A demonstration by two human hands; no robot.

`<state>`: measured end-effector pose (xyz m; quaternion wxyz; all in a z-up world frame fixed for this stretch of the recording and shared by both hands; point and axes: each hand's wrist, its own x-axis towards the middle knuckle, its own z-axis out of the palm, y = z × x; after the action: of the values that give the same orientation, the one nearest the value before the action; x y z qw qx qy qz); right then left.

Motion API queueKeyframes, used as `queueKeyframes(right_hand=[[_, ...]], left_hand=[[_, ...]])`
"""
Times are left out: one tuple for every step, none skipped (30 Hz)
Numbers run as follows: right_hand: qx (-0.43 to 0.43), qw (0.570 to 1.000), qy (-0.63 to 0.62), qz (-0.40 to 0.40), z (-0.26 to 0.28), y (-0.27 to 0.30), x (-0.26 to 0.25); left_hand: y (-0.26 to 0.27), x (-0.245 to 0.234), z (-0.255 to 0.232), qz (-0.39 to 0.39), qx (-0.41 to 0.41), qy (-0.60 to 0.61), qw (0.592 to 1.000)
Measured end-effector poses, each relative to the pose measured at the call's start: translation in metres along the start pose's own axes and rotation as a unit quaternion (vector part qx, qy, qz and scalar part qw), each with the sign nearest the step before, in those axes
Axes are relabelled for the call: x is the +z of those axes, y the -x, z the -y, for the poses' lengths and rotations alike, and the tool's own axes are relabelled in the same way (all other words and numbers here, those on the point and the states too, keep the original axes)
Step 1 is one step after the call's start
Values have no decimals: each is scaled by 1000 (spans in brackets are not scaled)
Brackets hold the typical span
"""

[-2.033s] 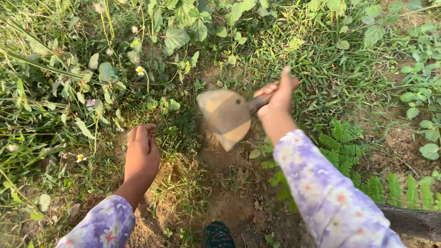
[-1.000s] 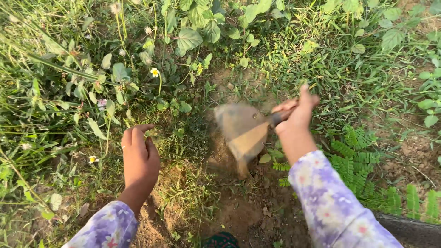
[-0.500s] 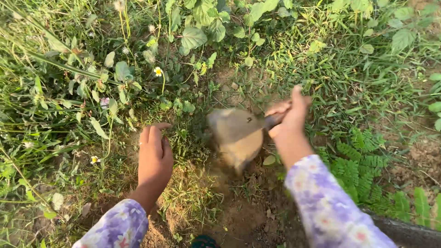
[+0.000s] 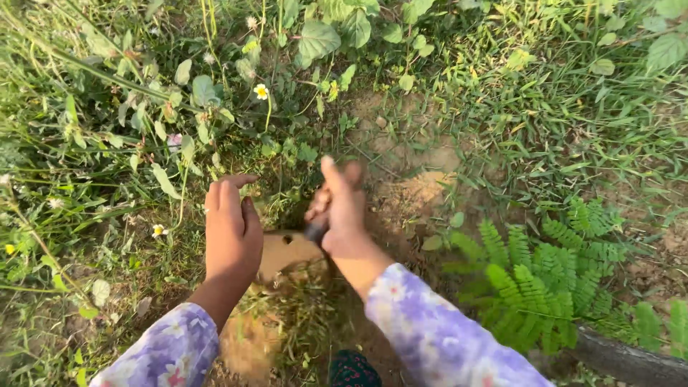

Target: The person clears weeds from the ground by hand and digs into the soil using a hand hoe. They pull up plants, shake off the dirt, and loosen the earth around the remaining vegetation.

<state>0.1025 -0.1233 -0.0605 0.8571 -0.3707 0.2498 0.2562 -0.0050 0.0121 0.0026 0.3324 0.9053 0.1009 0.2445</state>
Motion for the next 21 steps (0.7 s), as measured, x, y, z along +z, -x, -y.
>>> queueKeyframes(right_hand=[[-1, 1000, -4, 0, 21, 1, 5], [-72, 997, -29, -4, 43, 3, 10], [-147, 988, -46, -9, 73, 4, 11], [-153, 987, -42, -10, 103, -7, 0], [-180, 981, -77, 8, 129, -17, -9], [-207, 972, -112, 26, 154, -27, -19], [-204, 972, -112, 27, 168, -32, -33], [-245, 961, -132, 4, 182, -36, -46], [-285, 946, -152, -18, 196, -41, -60], [-281, 947, -151, -17, 168, -46, -55], [-266, 957, -92, -76, 144, -49, -51], [-249, 959, -31, -135, 121, -53, -48], [-253, 958, -30, -135, 84, -36, -40], [-179, 979, -15, -96, 47, -20, -33], [-100, 994, 1, -53, 5, -5, -22], [-99, 994, 1, -50, 5, 2, -12], [-88, 996, 18, -23, 3, 11, -3], [-78, 996, 34, 5, 1, 21, 6], [-75, 997, 33, 5, 24, 25, 17], [-123, 992, 36, -17, 48, 29, 27], [-177, 983, 41, -39, 78, 32, 38]], left_hand=[[0, -3, 2, 2, 3, -2, 1000], [-1, -5, 3, 12, 0, 4, 1000], [-1, -1, 0, 19, -6, 18, 1000], [-1, 2, 1, 17, -5, 25, 1000], [0, 1, 3, 20, -15, 19, 1000], [2, -1, 7, 23, -25, 13, 999], [4, -2, 8, 22, -27, 11, 999], [5, -4, 10, 12, -22, 10, 1000], [7, -6, 10, 1, -16, 9, 1000], [9, -8, 12, 0, -18, 7, 1000], [8, -7, 12, 9, -30, 6, 999], [7, -5, 11, 17, -41, 5, 999], [7, -3, 11, 17, -40, 8, 999], [7, -1, 10, 40, -72, 5, 997], [8, -2, 12, 63, -106, -3, 992], [10, 1, 15, 61, -107, -4, 992], [13, 2, 17, 55, -77, -1, 996], [17, 3, 20, 49, -46, 2, 998], [18, -1, 19, 50, -47, -1, 998], [19, -4, 18, 51, -46, 4, 998], [17, -3, 15, 50, -43, 13, 998]])
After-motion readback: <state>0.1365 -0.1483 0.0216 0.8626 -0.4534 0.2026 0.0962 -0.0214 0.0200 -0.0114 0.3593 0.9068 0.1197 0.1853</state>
